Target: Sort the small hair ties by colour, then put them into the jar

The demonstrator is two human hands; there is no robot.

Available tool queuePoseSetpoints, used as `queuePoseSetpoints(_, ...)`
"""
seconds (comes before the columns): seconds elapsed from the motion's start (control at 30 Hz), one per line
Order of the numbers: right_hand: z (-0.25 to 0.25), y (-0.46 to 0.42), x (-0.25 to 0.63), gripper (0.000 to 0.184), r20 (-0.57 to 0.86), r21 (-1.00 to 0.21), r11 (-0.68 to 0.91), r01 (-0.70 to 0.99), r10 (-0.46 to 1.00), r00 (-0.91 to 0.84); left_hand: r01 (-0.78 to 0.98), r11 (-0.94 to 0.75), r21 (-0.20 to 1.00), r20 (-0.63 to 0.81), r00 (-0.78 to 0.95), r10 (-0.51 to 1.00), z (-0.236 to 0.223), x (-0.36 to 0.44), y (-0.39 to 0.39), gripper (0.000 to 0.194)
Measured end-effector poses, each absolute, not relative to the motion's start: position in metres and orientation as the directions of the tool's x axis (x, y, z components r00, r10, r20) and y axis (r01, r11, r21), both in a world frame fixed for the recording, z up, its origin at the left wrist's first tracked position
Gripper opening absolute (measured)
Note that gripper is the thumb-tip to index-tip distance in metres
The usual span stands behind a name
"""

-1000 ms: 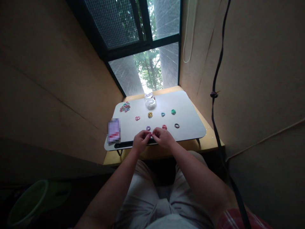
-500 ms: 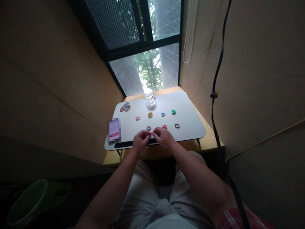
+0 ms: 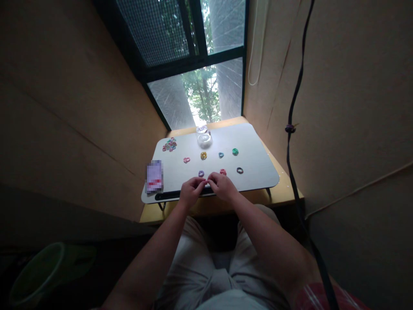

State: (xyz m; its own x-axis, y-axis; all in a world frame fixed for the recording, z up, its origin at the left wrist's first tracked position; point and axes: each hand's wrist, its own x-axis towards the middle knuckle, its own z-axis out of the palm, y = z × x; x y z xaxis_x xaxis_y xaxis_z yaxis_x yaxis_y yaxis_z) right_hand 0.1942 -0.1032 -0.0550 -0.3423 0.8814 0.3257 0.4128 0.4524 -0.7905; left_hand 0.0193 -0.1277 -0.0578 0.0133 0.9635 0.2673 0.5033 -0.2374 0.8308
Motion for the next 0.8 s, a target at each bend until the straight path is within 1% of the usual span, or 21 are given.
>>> queuePoseSetpoints(0.27, -0.0585, -0.1015, 0.194, 0.013, 0.332, -0.776, 0.461, 0.43, 0.879, -0.342, 0.498, -0.217, 0.839, 0.225, 0.045, 0.973, -0.0558, 0.0189, -0.1275, 0.023)
queuePoseSetpoints(0.53, -0.0612, -0.0989, 0.1945, 0.014, 0.336, -0.803, 0.443, 0.398, 0.889, -0.311, 0.403, -0.204, 0.892, 0.206, 0.041, 0.978, -0.06, 0.0179, -0.1266, 0.02)
queuePoseSetpoints(0.67, -0.0609, -0.0996, 0.195, 0.014, 0.336, -0.797, 0.454, 0.399, 0.882, -0.331, 0.462, -0.213, 0.861, 0.218, 0.042, 0.975, -0.058, 0.0182, -0.1281, 0.022)
queuePoseSetpoints(0.8, -0.0604, -0.1008, 0.1952, 0.014, 0.324, -0.818, 0.438, 0.373, 0.886, -0.331, 0.514, -0.234, 0.825, 0.248, 0.042, 0.968, -0.0538, 0.0187, -0.13, 0.022)
